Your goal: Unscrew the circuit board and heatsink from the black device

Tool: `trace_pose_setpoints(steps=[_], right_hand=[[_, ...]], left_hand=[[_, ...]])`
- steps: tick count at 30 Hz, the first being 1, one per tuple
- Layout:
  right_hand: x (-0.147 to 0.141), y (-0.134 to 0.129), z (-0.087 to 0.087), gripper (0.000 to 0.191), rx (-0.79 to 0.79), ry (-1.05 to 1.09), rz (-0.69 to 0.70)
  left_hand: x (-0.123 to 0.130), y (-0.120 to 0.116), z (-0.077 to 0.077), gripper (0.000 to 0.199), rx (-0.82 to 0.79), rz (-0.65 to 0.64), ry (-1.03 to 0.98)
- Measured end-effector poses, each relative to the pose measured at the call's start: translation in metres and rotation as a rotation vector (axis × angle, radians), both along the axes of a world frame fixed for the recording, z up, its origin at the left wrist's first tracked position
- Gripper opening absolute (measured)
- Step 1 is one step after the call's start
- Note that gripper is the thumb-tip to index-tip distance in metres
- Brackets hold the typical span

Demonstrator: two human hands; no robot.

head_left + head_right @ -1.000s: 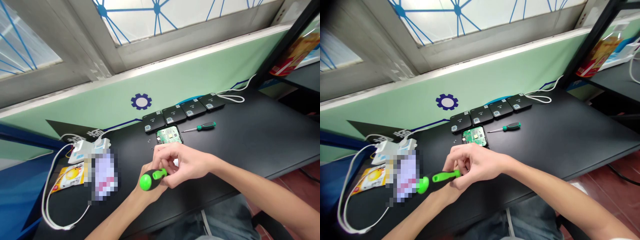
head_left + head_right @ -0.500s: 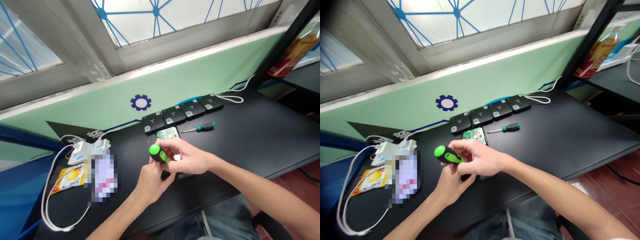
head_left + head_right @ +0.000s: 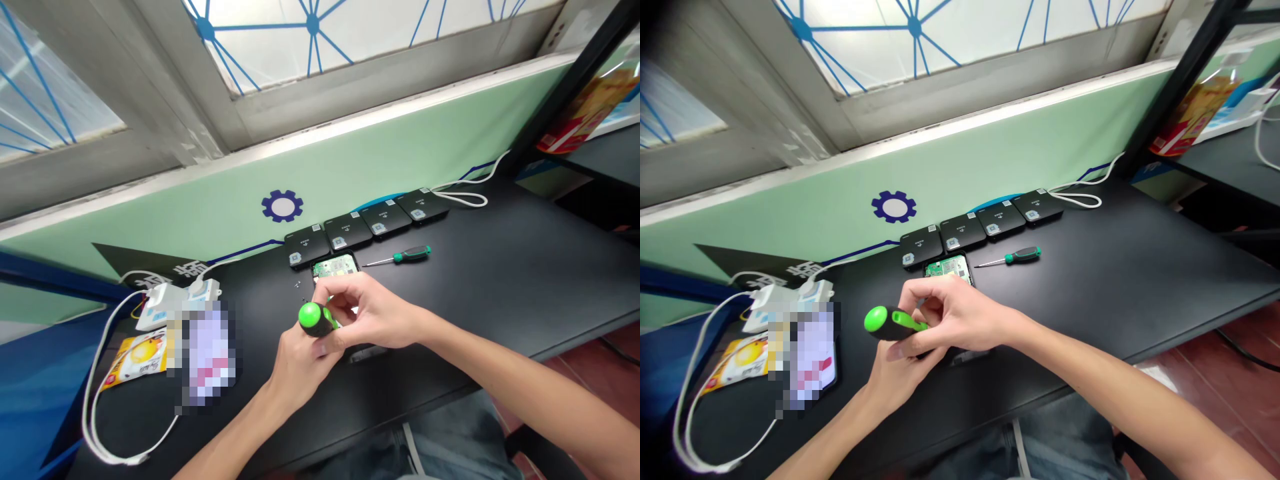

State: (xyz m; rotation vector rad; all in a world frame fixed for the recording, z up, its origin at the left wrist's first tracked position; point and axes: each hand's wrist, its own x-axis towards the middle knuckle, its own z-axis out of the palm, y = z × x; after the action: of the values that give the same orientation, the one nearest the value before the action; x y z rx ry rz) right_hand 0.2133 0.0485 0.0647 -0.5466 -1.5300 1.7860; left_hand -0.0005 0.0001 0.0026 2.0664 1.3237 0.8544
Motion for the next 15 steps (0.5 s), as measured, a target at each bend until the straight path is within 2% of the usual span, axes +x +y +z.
trace_pose_setpoints(steps=[6, 9, 12, 15], right_hand=[[0.002, 0.001, 0.002, 0.027, 0.140, -0.054, -0.044], [0.004, 0.001, 0.001, 0.012, 0.215, -0.045, -0.060], [0.006, 0.000, 0.002, 0.006, 0.224, -0.061, -0.062], [0.008, 0.000, 0.007, 0.015, 0.167, -0.051, -0.049]], left_hand=[[-0.014, 0.014, 0.003, 0.034, -0.128, -0.152, 0.014], [-0.016, 0.017, 0.000, 0.034, -0.055, -0.170, 0.022], [-0.013, 0.017, -0.002, 0.040, 0.041, -0.181, 0.030], [-0.009, 0.016, 0.000, 0.044, 0.061, -0.205, 0.015]])
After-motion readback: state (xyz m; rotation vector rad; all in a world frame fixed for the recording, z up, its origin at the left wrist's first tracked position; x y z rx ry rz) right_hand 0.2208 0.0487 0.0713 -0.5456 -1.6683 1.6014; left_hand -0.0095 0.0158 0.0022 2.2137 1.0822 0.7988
